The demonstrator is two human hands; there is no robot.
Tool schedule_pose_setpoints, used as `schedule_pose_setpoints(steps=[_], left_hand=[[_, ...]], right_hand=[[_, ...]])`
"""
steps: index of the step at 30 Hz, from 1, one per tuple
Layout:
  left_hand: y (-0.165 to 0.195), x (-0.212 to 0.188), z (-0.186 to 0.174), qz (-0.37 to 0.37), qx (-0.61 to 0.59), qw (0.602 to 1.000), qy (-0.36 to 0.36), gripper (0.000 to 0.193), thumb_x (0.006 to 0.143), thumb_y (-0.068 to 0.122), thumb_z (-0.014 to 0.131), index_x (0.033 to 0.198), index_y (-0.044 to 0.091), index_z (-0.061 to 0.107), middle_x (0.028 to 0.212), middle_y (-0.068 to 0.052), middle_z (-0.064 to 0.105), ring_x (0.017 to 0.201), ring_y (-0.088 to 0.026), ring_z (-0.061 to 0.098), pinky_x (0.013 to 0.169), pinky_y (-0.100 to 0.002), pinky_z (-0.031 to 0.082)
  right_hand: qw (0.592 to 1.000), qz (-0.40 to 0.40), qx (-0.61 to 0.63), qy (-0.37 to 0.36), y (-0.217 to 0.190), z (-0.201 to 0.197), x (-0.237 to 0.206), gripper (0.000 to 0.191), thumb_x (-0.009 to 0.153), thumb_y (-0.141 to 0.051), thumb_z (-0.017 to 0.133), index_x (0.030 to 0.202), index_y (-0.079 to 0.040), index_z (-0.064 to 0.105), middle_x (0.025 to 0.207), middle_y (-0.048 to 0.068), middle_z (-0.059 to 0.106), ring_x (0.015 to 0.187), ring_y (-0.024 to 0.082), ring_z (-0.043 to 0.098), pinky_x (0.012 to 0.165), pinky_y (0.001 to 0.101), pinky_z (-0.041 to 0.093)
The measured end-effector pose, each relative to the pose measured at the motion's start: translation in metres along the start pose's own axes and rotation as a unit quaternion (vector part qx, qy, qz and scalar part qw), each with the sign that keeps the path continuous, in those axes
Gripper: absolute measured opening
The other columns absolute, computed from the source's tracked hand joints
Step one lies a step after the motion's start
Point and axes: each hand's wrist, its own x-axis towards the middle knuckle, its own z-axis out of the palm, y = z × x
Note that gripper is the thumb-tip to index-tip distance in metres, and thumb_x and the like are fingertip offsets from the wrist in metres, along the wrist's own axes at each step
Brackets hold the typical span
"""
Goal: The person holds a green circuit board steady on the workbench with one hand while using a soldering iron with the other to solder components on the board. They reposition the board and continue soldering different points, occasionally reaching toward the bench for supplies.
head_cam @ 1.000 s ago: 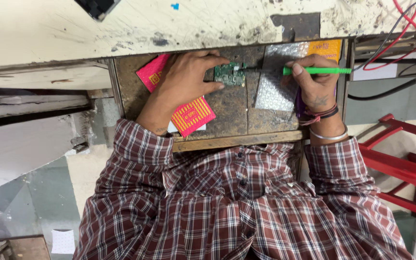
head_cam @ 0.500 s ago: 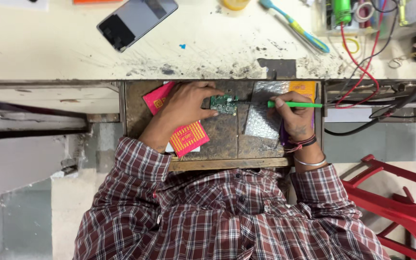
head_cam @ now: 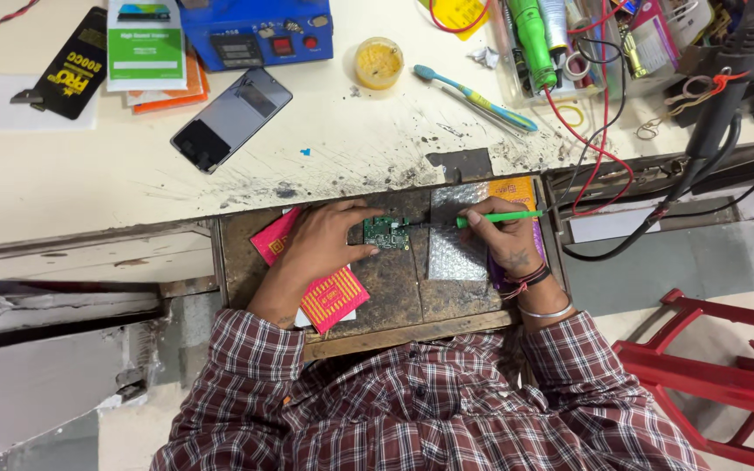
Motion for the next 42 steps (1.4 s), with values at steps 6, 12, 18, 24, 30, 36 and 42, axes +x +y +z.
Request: schedule_pose_setpoints(steps=[6, 12, 18, 24, 30, 36, 42], left_hand=[[0.004, -0.005, -0.003, -0.008, -0.004, 1.000, 0.003, 0.065, 0.071, 0.026, 0.089, 0.132, 0.021, 0.067, 0.139, -0.011, 0.062, 0.126, -0.033, 0.060, 0.105, -0.044, 0.049], [0.009, -0.006, -0.009, -0.007, -0.004, 1.000, -0.002, 0.064, 0.070, 0.025, 0.089, 0.131, 0.020, 0.068, 0.136, -0.009, 0.063, 0.121, -0.031, 0.063, 0.103, -0.043, 0.051], [0.010, -0.004, -0.007, 0.006, -0.002, 1.000, 0.005, 0.063, 0.069, 0.024, 0.090, 0.129, 0.020, 0.070, 0.129, -0.008, 0.065, 0.118, -0.030, 0.064, 0.100, -0.043, 0.052], [0.008, 0.002, -0.004, 0.016, 0.002, 1.000, 0.013, 0.064, 0.068, 0.024, 0.091, 0.128, 0.020, 0.071, 0.126, -0.007, 0.066, 0.113, -0.029, 0.066, 0.097, -0.042, 0.054], [0.007, 0.003, -0.003, 0.008, 0.008, 1.000, 0.013, 0.063, 0.068, 0.024, 0.091, 0.127, 0.020, 0.071, 0.123, -0.006, 0.067, 0.108, -0.027, 0.067, 0.092, -0.042, 0.055], [0.011, 0.003, -0.002, -0.013, 0.014, 1.000, 0.006, 0.063, 0.067, 0.025, 0.091, 0.126, 0.021, 0.071, 0.122, -0.004, 0.068, 0.107, -0.026, 0.068, 0.093, -0.041, 0.055], [0.010, 0.005, -0.003, 0.027, 0.012, 0.999, 0.023, 0.063, 0.069, 0.022, 0.093, 0.128, 0.018, 0.072, 0.127, -0.009, 0.066, 0.112, -0.029, 0.065, 0.095, -0.042, 0.054]], right_hand=[[1.000, -0.004, 0.023, 0.015, 0.003, 0.005, -0.001, 0.011, 0.102, -0.007, 0.066, 0.101, 0.003, 0.071, 0.090, 0.010, 0.073, 0.076, 0.014, 0.070, 0.069, 0.0268, 0.056], [1.000, -0.003, 0.024, 0.009, 0.006, 0.002, 0.000, 0.010, 0.101, -0.006, 0.067, 0.099, 0.003, 0.071, 0.089, 0.010, 0.074, 0.076, 0.014, 0.072, 0.068, 0.0276, 0.058], [1.000, 0.006, 0.020, 0.013, 0.015, -0.004, 0.000, 0.010, 0.100, -0.006, 0.068, 0.098, 0.003, 0.071, 0.088, 0.010, 0.074, 0.074, 0.014, 0.072, 0.066, 0.0274, 0.059], [1.000, 0.011, 0.023, 0.003, 0.023, -0.010, -0.002, 0.010, 0.101, -0.007, 0.067, 0.100, 0.002, 0.071, 0.087, 0.009, 0.073, 0.075, 0.013, 0.071, 0.068, 0.0260, 0.057], [1.000, 0.009, 0.000, 0.007, 0.030, -0.013, -0.004, 0.011, 0.101, -0.007, 0.068, 0.099, 0.003, 0.072, 0.085, 0.009, 0.073, 0.075, 0.014, 0.071, 0.068, 0.0270, 0.057], [1.000, 0.011, -0.004, 0.010, 0.031, -0.014, -0.005, 0.011, 0.101, -0.007, 0.068, 0.099, 0.003, 0.072, 0.085, 0.009, 0.073, 0.075, 0.015, 0.072, 0.068, 0.0271, 0.057], [0.999, 0.018, -0.034, 0.030, 0.031, -0.017, -0.007, 0.013, 0.101, -0.008, 0.068, 0.102, 0.004, 0.072, 0.087, 0.011, 0.075, 0.076, 0.017, 0.074, 0.069, 0.0292, 0.061]])
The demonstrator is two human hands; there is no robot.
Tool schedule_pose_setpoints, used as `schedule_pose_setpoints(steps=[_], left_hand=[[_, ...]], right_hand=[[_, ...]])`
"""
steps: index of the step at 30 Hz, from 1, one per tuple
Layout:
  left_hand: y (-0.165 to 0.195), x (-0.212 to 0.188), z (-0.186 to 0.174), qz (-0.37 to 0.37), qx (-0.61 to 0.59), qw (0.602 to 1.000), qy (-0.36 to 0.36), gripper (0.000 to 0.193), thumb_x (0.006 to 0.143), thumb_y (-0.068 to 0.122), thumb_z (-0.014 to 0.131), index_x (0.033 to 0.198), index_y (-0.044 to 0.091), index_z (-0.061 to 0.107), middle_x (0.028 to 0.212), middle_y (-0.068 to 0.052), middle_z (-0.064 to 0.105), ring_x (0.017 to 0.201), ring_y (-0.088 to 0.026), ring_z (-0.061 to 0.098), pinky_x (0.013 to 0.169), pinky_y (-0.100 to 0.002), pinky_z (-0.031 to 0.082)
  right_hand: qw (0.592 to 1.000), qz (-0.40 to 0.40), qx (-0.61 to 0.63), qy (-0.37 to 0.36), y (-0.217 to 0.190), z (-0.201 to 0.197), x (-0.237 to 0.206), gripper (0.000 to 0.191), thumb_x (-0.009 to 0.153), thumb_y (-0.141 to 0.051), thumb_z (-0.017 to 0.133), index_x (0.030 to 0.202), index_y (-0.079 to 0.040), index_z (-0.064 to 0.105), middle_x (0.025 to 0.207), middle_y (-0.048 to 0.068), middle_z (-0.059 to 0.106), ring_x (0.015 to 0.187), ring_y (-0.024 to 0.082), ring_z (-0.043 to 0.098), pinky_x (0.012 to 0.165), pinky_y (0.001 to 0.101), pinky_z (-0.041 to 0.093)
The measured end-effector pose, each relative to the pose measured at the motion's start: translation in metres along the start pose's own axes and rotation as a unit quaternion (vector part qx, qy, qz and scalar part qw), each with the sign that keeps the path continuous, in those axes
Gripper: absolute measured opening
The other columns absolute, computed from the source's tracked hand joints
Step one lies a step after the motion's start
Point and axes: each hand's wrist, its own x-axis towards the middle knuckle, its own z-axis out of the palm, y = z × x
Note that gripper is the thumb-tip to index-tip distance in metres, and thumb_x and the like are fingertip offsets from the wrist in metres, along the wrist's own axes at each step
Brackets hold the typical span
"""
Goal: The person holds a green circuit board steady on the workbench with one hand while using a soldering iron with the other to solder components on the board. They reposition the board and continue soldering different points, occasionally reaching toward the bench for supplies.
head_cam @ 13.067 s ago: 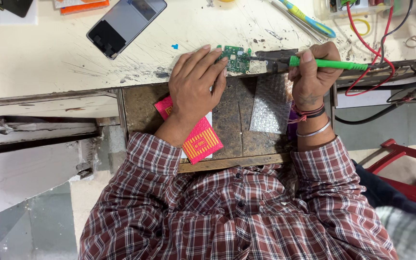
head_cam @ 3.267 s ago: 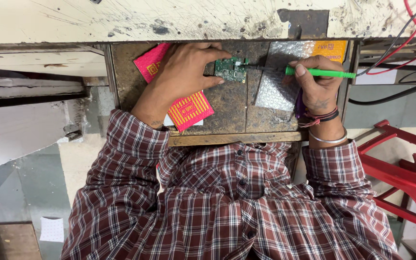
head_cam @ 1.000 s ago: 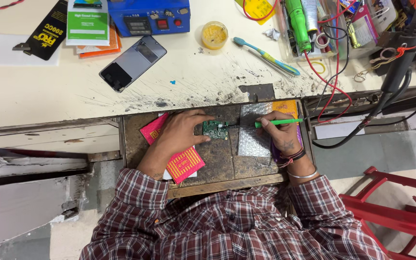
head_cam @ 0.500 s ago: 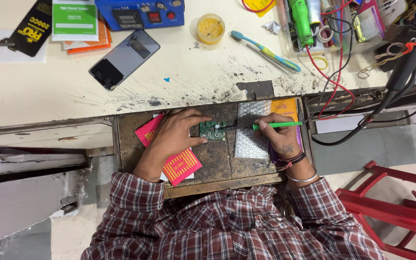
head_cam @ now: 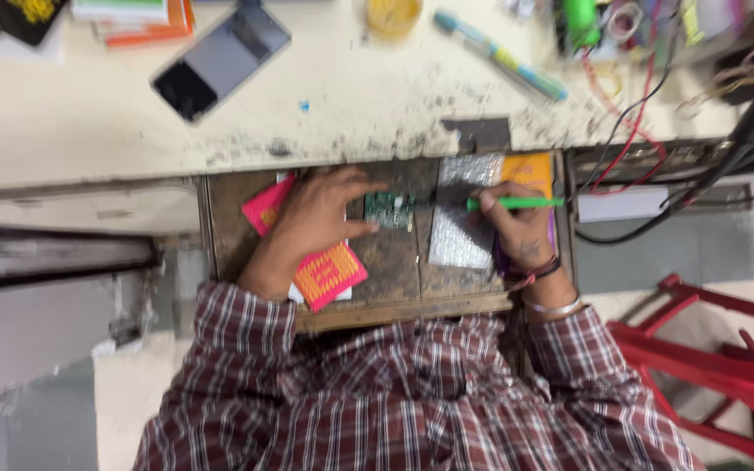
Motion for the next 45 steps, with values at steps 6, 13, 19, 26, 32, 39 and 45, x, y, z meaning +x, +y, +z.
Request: schedule_pose_setpoints(steps=[6, 13, 19, 26, 32, 39, 45], left_hand=[[-0.005, 0.000, 0.001, -0.067, -0.048, 0.996, -0.034, 0.060, 0.076, 0.021, 0.087, 0.132, 0.020, 0.069, 0.134, -0.005, 0.065, 0.096, -0.025, 0.072, 0.089, -0.037, 0.060], [-0.012, -0.001, 0.005, 0.040, -0.019, 0.999, 0.031, 0.055, 0.076, 0.015, 0.090, 0.127, 0.012, 0.072, 0.127, -0.009, 0.068, 0.105, -0.028, 0.070, 0.093, -0.040, 0.057], [-0.010, -0.003, 0.004, 0.062, -0.005, 0.997, 0.049, 0.053, 0.074, 0.012, 0.090, 0.125, 0.011, 0.074, 0.123, -0.008, 0.070, 0.107, -0.029, 0.070, 0.095, -0.041, 0.056], [-0.009, -0.002, 0.006, 0.050, -0.004, 0.998, 0.047, 0.055, 0.073, 0.014, 0.091, 0.125, 0.012, 0.073, 0.123, -0.008, 0.069, 0.106, -0.028, 0.070, 0.094, -0.041, 0.056], [-0.009, -0.002, 0.006, 0.038, -0.010, 0.998, 0.038, 0.056, 0.073, 0.014, 0.091, 0.126, 0.013, 0.073, 0.124, -0.008, 0.069, 0.105, -0.027, 0.071, 0.094, -0.040, 0.057], [-0.009, -0.001, 0.004, 0.041, -0.013, 0.998, 0.043, 0.056, 0.072, 0.013, 0.091, 0.125, 0.012, 0.073, 0.124, -0.009, 0.069, 0.106, -0.028, 0.071, 0.094, -0.040, 0.057], [-0.010, 0.000, 0.004, 0.051, -0.021, 0.998, 0.042, 0.055, 0.073, 0.012, 0.091, 0.125, 0.011, 0.073, 0.124, -0.009, 0.069, 0.105, -0.028, 0.071, 0.093, -0.040, 0.057]], right_hand=[[1.000, -0.002, 0.026, -0.001, 0.002, -0.003, -0.003, 0.012, 0.106, -0.007, 0.067, 0.103, 0.004, 0.069, 0.094, 0.013, 0.074, 0.081, 0.018, 0.073, 0.076, 0.0301, 0.060], [0.998, -0.018, 0.053, -0.004, 0.002, -0.004, -0.005, 0.013, 0.108, -0.007, 0.068, 0.103, 0.005, 0.067, 0.100, 0.014, 0.073, 0.080, 0.018, 0.072, 0.075, 0.0315, 0.062], [0.997, -0.032, 0.067, -0.012, 0.005, -0.004, -0.004, 0.014, 0.109, -0.007, 0.070, 0.105, 0.006, 0.068, 0.099, 0.015, 0.072, 0.077, 0.018, 0.071, 0.073, 0.0320, 0.063], [0.997, -0.030, 0.069, -0.012, 0.006, -0.005, -0.005, 0.016, 0.108, -0.009, 0.071, 0.106, 0.006, 0.068, 0.096, 0.015, 0.072, 0.076, 0.018, 0.071, 0.072, 0.0323, 0.063], [0.998, -0.039, 0.059, -0.005, 0.006, -0.005, -0.004, 0.017, 0.109, -0.010, 0.072, 0.106, 0.006, 0.069, 0.101, 0.015, 0.073, 0.079, 0.018, 0.071, 0.074, 0.0324, 0.064], [0.998, -0.032, 0.052, -0.001, 0.006, -0.005, -0.005, 0.015, 0.107, -0.009, 0.071, 0.103, 0.005, 0.069, 0.096, 0.013, 0.073, 0.080, 0.018, 0.072, 0.075, 0.0317, 0.062], [0.998, -0.042, 0.041, -0.011, 0.005, -0.005, -0.004, 0.013, 0.109, -0.006, 0.070, 0.103, 0.006, 0.069, 0.093, 0.013, 0.072, 0.075, 0.017, 0.070, 0.072, 0.0282, 0.059]])
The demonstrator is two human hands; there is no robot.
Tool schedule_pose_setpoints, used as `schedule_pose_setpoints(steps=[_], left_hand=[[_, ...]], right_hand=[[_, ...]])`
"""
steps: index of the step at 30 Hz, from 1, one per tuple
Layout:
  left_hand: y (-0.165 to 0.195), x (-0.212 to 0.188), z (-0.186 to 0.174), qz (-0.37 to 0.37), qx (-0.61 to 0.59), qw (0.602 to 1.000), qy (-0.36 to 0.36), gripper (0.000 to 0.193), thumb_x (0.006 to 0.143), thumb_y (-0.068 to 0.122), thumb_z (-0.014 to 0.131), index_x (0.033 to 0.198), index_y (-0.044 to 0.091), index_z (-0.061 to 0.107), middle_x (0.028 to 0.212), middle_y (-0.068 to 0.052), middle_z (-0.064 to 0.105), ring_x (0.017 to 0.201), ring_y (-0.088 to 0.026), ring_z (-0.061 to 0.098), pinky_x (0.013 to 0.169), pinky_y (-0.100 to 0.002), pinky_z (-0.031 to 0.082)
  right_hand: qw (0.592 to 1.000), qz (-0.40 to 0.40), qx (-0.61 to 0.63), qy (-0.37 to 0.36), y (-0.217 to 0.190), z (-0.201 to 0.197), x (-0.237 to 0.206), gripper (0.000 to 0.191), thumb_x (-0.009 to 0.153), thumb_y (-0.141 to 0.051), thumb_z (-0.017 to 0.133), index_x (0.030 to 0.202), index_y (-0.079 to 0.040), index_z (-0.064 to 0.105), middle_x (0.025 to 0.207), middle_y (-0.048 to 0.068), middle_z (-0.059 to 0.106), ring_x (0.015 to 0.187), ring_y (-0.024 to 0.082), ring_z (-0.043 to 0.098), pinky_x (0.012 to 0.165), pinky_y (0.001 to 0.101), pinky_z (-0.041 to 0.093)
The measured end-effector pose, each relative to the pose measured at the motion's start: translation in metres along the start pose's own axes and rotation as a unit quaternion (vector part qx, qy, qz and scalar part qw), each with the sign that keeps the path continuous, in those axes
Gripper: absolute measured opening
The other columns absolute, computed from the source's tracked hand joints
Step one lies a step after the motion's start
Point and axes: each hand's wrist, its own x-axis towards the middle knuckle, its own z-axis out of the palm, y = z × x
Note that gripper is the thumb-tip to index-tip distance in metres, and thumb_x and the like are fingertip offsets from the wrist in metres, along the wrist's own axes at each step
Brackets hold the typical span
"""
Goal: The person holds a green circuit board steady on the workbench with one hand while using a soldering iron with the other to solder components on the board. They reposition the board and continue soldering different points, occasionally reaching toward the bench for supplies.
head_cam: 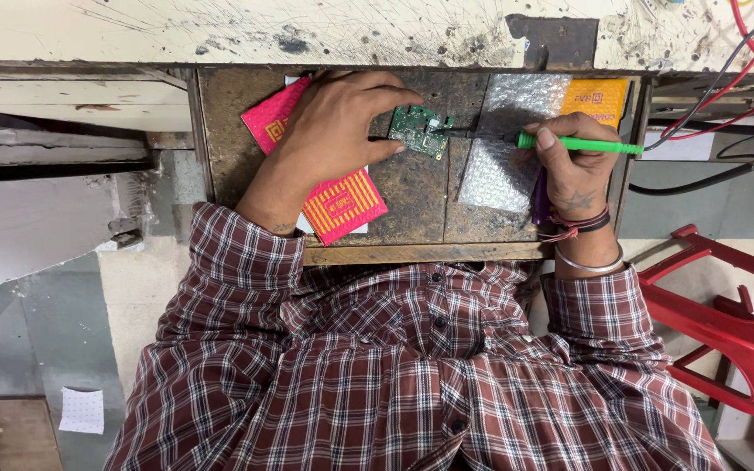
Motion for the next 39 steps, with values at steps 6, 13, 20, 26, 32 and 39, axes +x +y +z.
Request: schedule_pose_setpoints(steps=[6, 13, 20, 26, 32, 39], left_hand=[[-0.0024, -0.0003, 0.0004, 0.009, 0.014, 1.000, 0.002, 0.055, 0.072, 0.012, 0.092, 0.124, 0.011, 0.074, 0.122, -0.009, 0.070, 0.104, -0.029, 0.071, 0.092, -0.042, 0.057], [-0.0025, -0.0007, 0.0015, 0.004, 0.013, 1.000, 0.005, 0.056, 0.071, 0.014, 0.092, 0.124, 0.011, 0.074, 0.123, -0.008, 0.070, 0.105, -0.028, 0.071, 0.094, -0.041, 0.057], [-0.0016, -0.0001, 0.0015, -0.005, 0.007, 1.000, -0.002, 0.056, 0.072, 0.014, 0.092, 0.125, 0.011, 0.073, 0.124, -0.009, 0.070, 0.105, -0.029, 0.071, 0.094, -0.041, 0.057], [-0.0017, 0.0001, 0.0021, -0.006, 0.010, 1.000, -0.003, 0.057, 0.072, 0.014, 0.092, 0.125, 0.012, 0.073, 0.125, -0.009, 0.069, 0.106, -0.029, 0.071, 0.095, -0.042, 0.057], [-0.0036, 0.0003, 0.0010, -0.007, 0.015, 1.000, -0.002, 0.057, 0.071, 0.014, 0.092, 0.125, 0.013, 0.074, 0.125, -0.009, 0.069, 0.108, -0.029, 0.070, 0.096, -0.042, 0.056], [-0.0073, -0.0006, 0.0041, -0.015, 0.010, 1.000, 0.000, 0.056, 0.072, 0.016, 0.092, 0.125, 0.014, 0.074, 0.126, -0.009, 0.069, 0.109, -0.029, 0.070, 0.095, -0.042, 0.056]], right_hand=[[1.000, 0.004, -0.001, -0.002, -0.0007, 0.0008, -0.0003, 0.013, 0.108, -0.006, 0.070, 0.102, 0.006, 0.069, 0.092, 0.013, 0.072, 0.074, 0.017, 0.071, 0.071, 0.0282, 0.059], [1.000, -0.006, 0.002, -0.010, 0.0003, -0.0006, 0.0005, 0.013, 0.108, -0.006, 0.070, 0.103, 0.006, 0.069, 0.094, 0.013, 0.072, 0.076, 0.017, 0.071, 0.071, 0.0281, 0.059], [1.000, -0.003, 0.006, -0.005, 0.0014, -0.0008, -0.0011, 0.013, 0.108, -0.006, 0.070, 0.103, 0.006, 0.069, 0.094, 0.013, 0.073, 0.076, 0.017, 0.071, 0.072, 0.0286, 0.060], [1.000, 0.000, 0.025, -0.007, 0.0009, 0.0000, -0.0016, 0.015, 0.108, -0.008, 0.070, 0.103, 0.006, 0.069, 0.092, 0.013, 0.072, 0.074, 0.018, 0.072, 0.070, 0.0292, 0.060], [1.000, 0.001, 0.009, -0.007, 0.0006, -0.0002, -0.0008, 0.017, 0.109, -0.010, 0.071, 0.105, 0.006, 0.069, 0.093, 0.014, 0.072, 0.075, 0.018, 0.072, 0.071, 0.0292, 0.060], [1.000, 0.005, 0.014, -0.004, 0.0003, 0.0015, -0.0003, 0.018, 0.108, -0.011, 0.072, 0.105, 0.006, 0.069, 0.092, 0.014, 0.072, 0.074, 0.019, 0.072, 0.070, 0.0293, 0.060]])
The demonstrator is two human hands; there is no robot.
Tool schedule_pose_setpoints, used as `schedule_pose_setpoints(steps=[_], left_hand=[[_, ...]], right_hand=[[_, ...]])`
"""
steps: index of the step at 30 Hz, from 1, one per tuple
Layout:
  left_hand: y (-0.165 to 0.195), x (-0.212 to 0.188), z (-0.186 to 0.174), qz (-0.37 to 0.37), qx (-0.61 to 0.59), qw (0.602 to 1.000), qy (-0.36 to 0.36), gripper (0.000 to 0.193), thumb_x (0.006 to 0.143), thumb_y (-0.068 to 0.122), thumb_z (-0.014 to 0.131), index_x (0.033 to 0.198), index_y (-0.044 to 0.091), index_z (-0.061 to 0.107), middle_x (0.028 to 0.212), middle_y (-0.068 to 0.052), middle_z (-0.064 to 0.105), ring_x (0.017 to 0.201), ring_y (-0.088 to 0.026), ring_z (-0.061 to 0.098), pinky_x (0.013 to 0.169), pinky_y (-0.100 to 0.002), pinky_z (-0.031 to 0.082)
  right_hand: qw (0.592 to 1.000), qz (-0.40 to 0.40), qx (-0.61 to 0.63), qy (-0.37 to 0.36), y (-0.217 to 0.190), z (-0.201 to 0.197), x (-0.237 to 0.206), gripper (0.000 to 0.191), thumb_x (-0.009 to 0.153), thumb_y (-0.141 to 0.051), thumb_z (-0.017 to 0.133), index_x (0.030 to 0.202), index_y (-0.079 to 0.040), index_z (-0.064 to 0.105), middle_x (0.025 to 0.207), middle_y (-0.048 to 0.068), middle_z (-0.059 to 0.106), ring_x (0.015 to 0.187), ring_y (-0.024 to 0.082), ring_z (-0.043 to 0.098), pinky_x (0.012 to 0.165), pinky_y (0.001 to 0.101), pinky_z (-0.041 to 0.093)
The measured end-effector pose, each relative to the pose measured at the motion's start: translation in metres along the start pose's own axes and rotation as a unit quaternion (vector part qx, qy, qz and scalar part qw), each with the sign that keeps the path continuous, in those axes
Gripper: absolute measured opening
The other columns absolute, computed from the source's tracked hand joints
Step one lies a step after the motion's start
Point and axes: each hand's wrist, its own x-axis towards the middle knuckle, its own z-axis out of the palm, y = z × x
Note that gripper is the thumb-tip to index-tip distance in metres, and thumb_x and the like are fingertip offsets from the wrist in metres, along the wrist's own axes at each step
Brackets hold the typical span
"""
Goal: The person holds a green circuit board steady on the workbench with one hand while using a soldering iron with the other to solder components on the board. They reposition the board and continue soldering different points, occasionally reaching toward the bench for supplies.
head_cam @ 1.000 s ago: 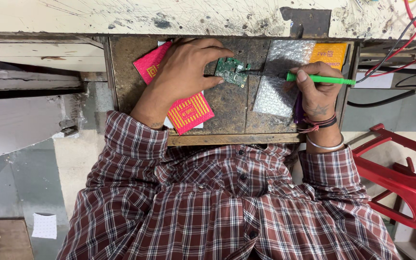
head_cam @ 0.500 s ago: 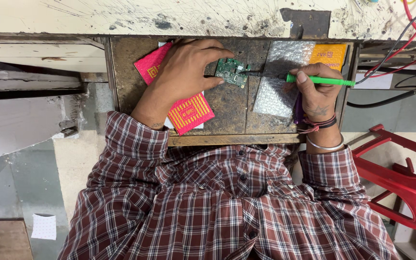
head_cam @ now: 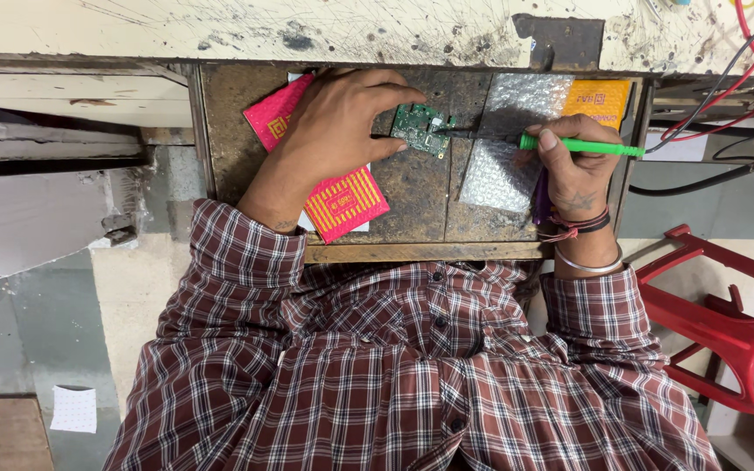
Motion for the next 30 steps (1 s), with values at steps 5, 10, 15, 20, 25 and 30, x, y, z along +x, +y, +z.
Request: schedule_pose_setpoints(steps=[5, 10, 15, 20, 25, 30], left_hand=[[-0.0033, -0.0006, 0.0012, -0.001, -0.002, 1.000, -0.004, 0.057, 0.073, 0.016, 0.092, 0.126, 0.014, 0.074, 0.127, -0.009, 0.068, 0.110, -0.029, 0.069, 0.095, -0.043, 0.056], [-0.0040, -0.0015, 0.0019, -0.006, -0.003, 1.000, -0.007, 0.057, 0.072, 0.016, 0.092, 0.126, 0.014, 0.074, 0.128, -0.010, 0.068, 0.110, -0.029, 0.069, 0.096, -0.043, 0.056], [-0.0034, -0.0022, 0.0006, 0.001, 0.002, 1.000, -0.005, 0.058, 0.072, 0.016, 0.092, 0.126, 0.013, 0.073, 0.127, -0.010, 0.068, 0.110, -0.030, 0.069, 0.096, -0.043, 0.055], [-0.0007, -0.0038, -0.0021, 0.001, -0.004, 1.000, 0.000, 0.056, 0.072, 0.015, 0.092, 0.125, 0.013, 0.073, 0.126, -0.009, 0.069, 0.110, -0.030, 0.069, 0.096, -0.044, 0.055], [0.0010, -0.0004, -0.0043, -0.003, -0.013, 1.000, 0.001, 0.056, 0.073, 0.015, 0.091, 0.125, 0.013, 0.073, 0.126, -0.009, 0.069, 0.110, -0.030, 0.069, 0.095, -0.043, 0.055], [0.0018, 0.0007, -0.0033, -0.008, -0.007, 1.000, -0.002, 0.055, 0.072, 0.015, 0.091, 0.124, 0.014, 0.074, 0.125, -0.008, 0.069, 0.109, -0.029, 0.069, 0.095, -0.043, 0.055]], right_hand=[[1.000, -0.004, -0.008, -0.003, 0.0000, 0.0006, 0.0010, 0.018, 0.108, -0.011, 0.072, 0.104, 0.006, 0.069, 0.091, 0.013, 0.072, 0.072, 0.018, 0.071, 0.068, 0.0292, 0.060], [0.999, -0.013, -0.028, -0.006, -0.0001, 0.0011, 0.0018, 0.018, 0.108, -0.011, 0.072, 0.104, 0.007, 0.070, 0.088, 0.013, 0.072, 0.072, 0.018, 0.071, 0.068, 0.0279, 0.058], [1.000, -0.011, -0.015, -0.008, -0.0003, 0.0021, 0.0022, 0.017, 0.109, -0.010, 0.072, 0.104, 0.006, 0.070, 0.087, 0.013, 0.072, 0.074, 0.017, 0.070, 0.070, 0.0273, 0.059], [1.000, -0.005, -0.011, -0.008, 0.0008, 0.0017, 0.0021, 0.017, 0.107, -0.010, 0.072, 0.103, 0.005, 0.069, 0.091, 0.012, 0.072, 0.073, 0.016, 0.071, 0.070, 0.0275, 0.059], [1.000, -0.009, -0.027, -0.004, 0.0001, 0.0003, 0.0044, 0.017, 0.109, -0.010, 0.072, 0.104, 0.006, 0.070, 0.087, 0.013, 0.072, 0.074, 0.017, 0.070, 0.070, 0.0270, 0.057], [1.000, 0.007, -0.019, 0.000, -0.0026, 0.0020, 0.0038, 0.017, 0.107, -0.010, 0.072, 0.102, 0.006, 0.070, 0.091, 0.012, 0.072, 0.073, 0.017, 0.071, 0.070, 0.0279, 0.060]])
